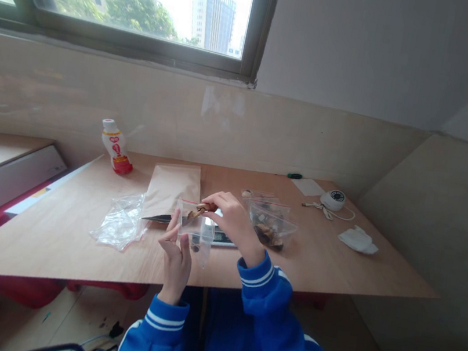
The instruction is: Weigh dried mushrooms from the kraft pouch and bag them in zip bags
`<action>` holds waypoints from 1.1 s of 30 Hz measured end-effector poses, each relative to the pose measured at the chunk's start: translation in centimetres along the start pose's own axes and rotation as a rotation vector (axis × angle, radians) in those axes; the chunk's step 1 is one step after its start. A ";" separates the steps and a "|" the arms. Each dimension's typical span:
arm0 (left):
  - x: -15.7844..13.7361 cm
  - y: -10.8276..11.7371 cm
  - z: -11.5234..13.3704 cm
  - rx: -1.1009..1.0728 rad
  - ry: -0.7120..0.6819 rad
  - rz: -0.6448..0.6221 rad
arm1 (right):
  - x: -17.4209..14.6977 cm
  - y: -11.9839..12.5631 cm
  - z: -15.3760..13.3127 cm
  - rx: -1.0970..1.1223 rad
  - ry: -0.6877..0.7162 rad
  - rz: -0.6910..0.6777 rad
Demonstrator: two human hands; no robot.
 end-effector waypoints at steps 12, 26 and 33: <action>-0.2 0.0 0.7 -0.051 0.055 0.040 | 0.6 -1.3 -2.0 0.074 -0.003 -0.165; 0.1 1.0 0.2 -0.027 0.191 0.115 | -1.3 -4.1 13.0 -0.087 -0.336 -0.048; -0.1 0.8 0.4 -0.047 0.165 0.099 | -1.9 -4.6 13.7 -0.045 -0.303 0.033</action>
Point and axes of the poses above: each hand's wrist, its own x-axis towards the middle knuckle, its own y-axis out of the back of the hand, z = x × y, the point moved 2 cm from there along x, towards the middle knuckle, and after that the axes turned 6 degrees about x, right-handed, at the moved point
